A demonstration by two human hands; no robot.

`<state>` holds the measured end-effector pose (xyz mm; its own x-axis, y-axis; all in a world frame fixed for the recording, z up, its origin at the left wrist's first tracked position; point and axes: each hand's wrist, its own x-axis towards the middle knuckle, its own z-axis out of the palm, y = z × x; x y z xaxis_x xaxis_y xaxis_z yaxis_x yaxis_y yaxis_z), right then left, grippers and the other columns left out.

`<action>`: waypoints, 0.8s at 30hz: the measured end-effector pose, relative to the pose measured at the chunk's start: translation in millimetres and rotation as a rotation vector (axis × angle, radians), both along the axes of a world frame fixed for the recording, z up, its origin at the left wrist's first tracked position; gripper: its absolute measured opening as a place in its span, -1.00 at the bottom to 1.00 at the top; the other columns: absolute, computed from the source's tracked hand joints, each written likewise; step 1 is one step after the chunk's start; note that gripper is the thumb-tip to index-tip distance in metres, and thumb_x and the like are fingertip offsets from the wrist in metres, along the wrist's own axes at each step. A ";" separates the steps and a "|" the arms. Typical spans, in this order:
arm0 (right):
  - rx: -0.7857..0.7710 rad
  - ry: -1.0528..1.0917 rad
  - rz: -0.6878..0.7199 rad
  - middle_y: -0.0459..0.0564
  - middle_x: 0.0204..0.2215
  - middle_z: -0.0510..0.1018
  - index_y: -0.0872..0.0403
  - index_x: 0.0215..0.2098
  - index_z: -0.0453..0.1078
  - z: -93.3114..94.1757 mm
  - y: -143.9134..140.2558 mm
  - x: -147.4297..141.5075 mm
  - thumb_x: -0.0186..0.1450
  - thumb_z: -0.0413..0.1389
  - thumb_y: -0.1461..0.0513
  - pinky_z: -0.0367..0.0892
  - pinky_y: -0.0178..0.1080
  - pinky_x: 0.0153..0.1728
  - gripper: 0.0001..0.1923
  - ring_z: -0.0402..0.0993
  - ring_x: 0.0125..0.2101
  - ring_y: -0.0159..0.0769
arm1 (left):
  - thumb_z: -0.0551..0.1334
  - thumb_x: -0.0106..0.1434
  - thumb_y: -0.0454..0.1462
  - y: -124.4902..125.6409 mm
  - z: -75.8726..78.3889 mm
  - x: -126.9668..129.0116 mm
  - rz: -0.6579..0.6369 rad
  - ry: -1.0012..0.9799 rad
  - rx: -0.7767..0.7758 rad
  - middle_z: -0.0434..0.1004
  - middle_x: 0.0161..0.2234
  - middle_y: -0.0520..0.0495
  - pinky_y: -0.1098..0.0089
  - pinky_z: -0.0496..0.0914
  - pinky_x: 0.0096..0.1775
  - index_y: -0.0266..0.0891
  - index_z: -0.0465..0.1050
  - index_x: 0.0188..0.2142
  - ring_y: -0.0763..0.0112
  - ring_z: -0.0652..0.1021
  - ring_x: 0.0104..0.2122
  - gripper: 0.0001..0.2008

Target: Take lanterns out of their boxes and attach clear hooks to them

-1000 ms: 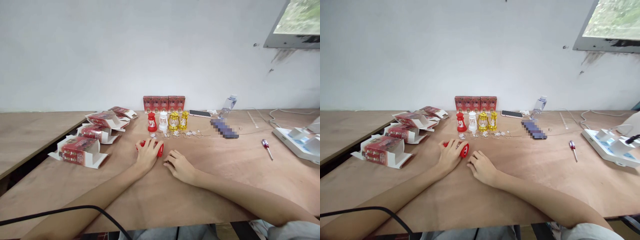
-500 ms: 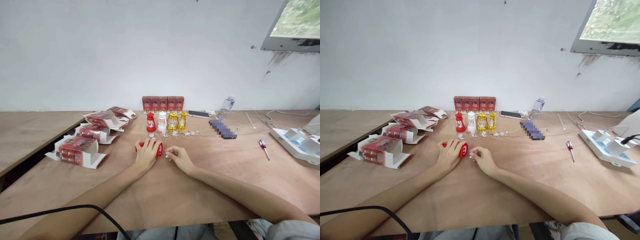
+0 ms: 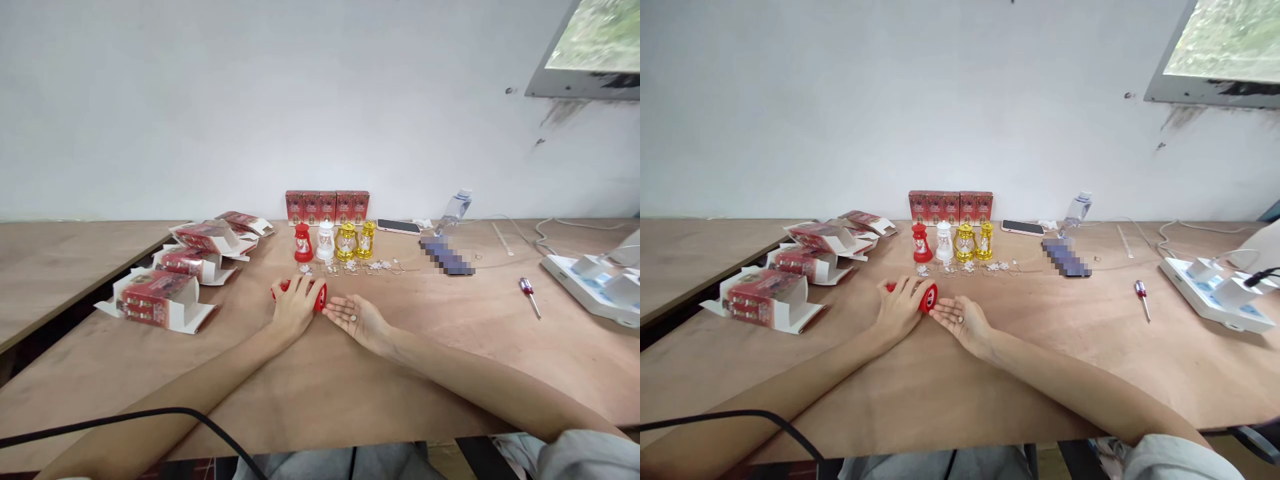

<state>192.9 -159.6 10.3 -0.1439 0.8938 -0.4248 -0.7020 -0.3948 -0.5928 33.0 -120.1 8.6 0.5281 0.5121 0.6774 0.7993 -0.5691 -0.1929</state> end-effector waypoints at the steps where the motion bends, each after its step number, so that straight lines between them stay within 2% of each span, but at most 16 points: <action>1: -0.019 -0.020 -0.012 0.15 -0.40 0.53 0.27 -0.20 0.34 2.8 -2.8 -2.5 0.31 -0.15 0.32 0.46 -0.23 -0.16 -0.74 0.54 -0.34 -0.30 | 0.13 0.20 -0.39 -0.2 0.6 0.0 -0.006 -0.008 0.029 0.52 -0.21 -0.11 0.18 0.09 -0.17 -0.17 0.39 -0.13 0.25 0.45 -0.22 -0.75; 3: -0.033 -0.081 -0.028 0.17 -0.40 0.54 0.31 -0.19 0.34 8.2 -7.3 -6.8 0.31 -0.16 0.35 0.44 -0.26 -0.11 -0.73 0.54 -0.33 -0.31 | 0.14 0.22 -0.38 -0.9 2.6 0.5 -0.033 -0.024 0.131 0.54 -0.22 -0.08 0.18 0.08 -0.15 -0.15 0.41 -0.15 0.28 0.47 -0.20 -0.78; 6: -0.015 -0.108 -0.023 0.11 -0.43 0.53 0.26 -0.27 0.36 12.6 -10.4 -10.0 0.30 -0.17 0.38 0.44 -0.27 -0.09 -0.74 0.53 -0.36 -0.36 | 0.17 0.22 -0.39 -3.2 6.4 1.0 -0.130 -0.019 0.397 0.57 -0.26 0.03 0.22 0.04 -0.08 -0.07 0.44 -0.20 0.37 0.49 -0.17 -0.79; 8: -0.003 -0.115 -0.010 0.03 -0.48 0.51 0.19 -0.36 0.38 12.7 -11.3 -10.5 0.30 -0.15 0.38 0.44 -0.28 -0.12 -0.74 0.50 -0.41 -0.41 | 0.19 0.21 -0.36 -5.1 8.2 0.6 -0.223 0.037 0.559 0.57 -0.23 0.10 0.27 0.03 -0.05 -0.01 0.45 -0.22 0.44 0.48 -0.13 -0.80; 10: 0.006 -0.123 0.006 -0.04 -0.55 0.47 0.15 -0.44 0.37 11.9 -12.7 -10.9 0.30 -0.13 0.39 0.45 -0.32 -0.17 -0.72 0.45 -0.48 -0.46 | 0.20 0.21 -0.34 -6.6 8.8 -0.1 -0.292 0.113 0.643 0.56 -0.19 0.16 0.32 0.04 -0.03 0.03 0.45 -0.21 0.51 0.47 -0.08 -0.80; 13: 0.023 -0.149 0.042 -0.09 -0.60 0.43 0.14 -0.50 0.36 11.0 -15.0 -12.3 0.30 -0.12 0.40 0.45 -0.39 -0.26 -0.70 0.40 -0.53 -0.50 | 0.19 0.21 -0.34 -6.8 8.2 -0.5 -0.332 0.166 0.649 0.54 -0.14 0.19 0.34 0.05 -0.03 0.04 0.45 -0.20 0.56 0.43 -0.03 -0.78; 17: 0.093 -0.268 0.101 -0.05 -0.56 0.45 0.17 -0.45 0.38 9.8 -4.1 -5.1 0.24 -0.09 0.45 0.43 -0.45 -0.34 -0.75 0.42 -0.48 -0.50 | 0.20 0.22 -0.33 -3.2 7.7 0.5 -0.290 0.076 0.534 0.56 -0.18 0.13 0.26 0.04 -0.01 0.00 0.46 -0.22 0.46 0.47 -0.10 -0.82; 19: 0.147 -0.481 0.110 -0.07 -0.58 0.42 0.16 -0.49 0.35 10.8 12.4 10.3 0.23 -0.07 0.44 0.39 -0.48 -0.47 -0.78 0.37 -0.56 -0.52 | 0.19 0.23 -0.35 -1.1 7.6 0.6 -0.237 0.036 0.479 0.57 -0.20 0.10 0.21 0.02 -0.01 -0.01 0.46 -0.22 0.40 0.48 -0.13 -0.82; 21: 0.204 -0.893 0.156 -0.13 -0.65 0.34 0.13 -0.54 0.30 14.8 34.6 35.7 0.28 -0.07 0.34 0.22 -0.50 -0.66 -0.75 0.20 -0.69 -0.57 | 0.18 0.23 -0.38 0.4 6.9 0.2 -0.208 0.037 0.444 0.57 -0.21 0.07 0.17 0.00 0.00 -0.02 0.45 -0.20 0.37 0.48 -0.14 -0.78; 22: 0.199 -0.985 0.150 -0.16 -0.69 0.27 0.12 -0.58 0.25 18.1 46.5 51.4 0.32 -0.09 0.28 0.08 -0.49 -0.75 -0.69 0.07 -0.75 -0.59 | 0.17 0.23 -0.40 0.9 6.3 -0.1 -0.204 0.045 0.432 0.56 -0.21 0.07 0.16 -0.01 0.00 -0.02 0.45 -0.19 0.36 0.47 -0.13 -0.76; 24: 0.185 -1.122 0.138 -0.22 -0.76 0.16 0.09 -0.64 0.16 26.2 69.3 85.5 0.35 -0.13 0.20 -0.10 -0.46 -0.78 -0.60 -0.08 -0.79 -0.59 | 0.16 0.22 -0.42 1.4 5.3 -0.5 -0.210 0.066 0.415 0.55 -0.20 0.06 0.16 -0.01 0.00 -0.02 0.44 -0.18 0.36 0.46 -0.11 -0.73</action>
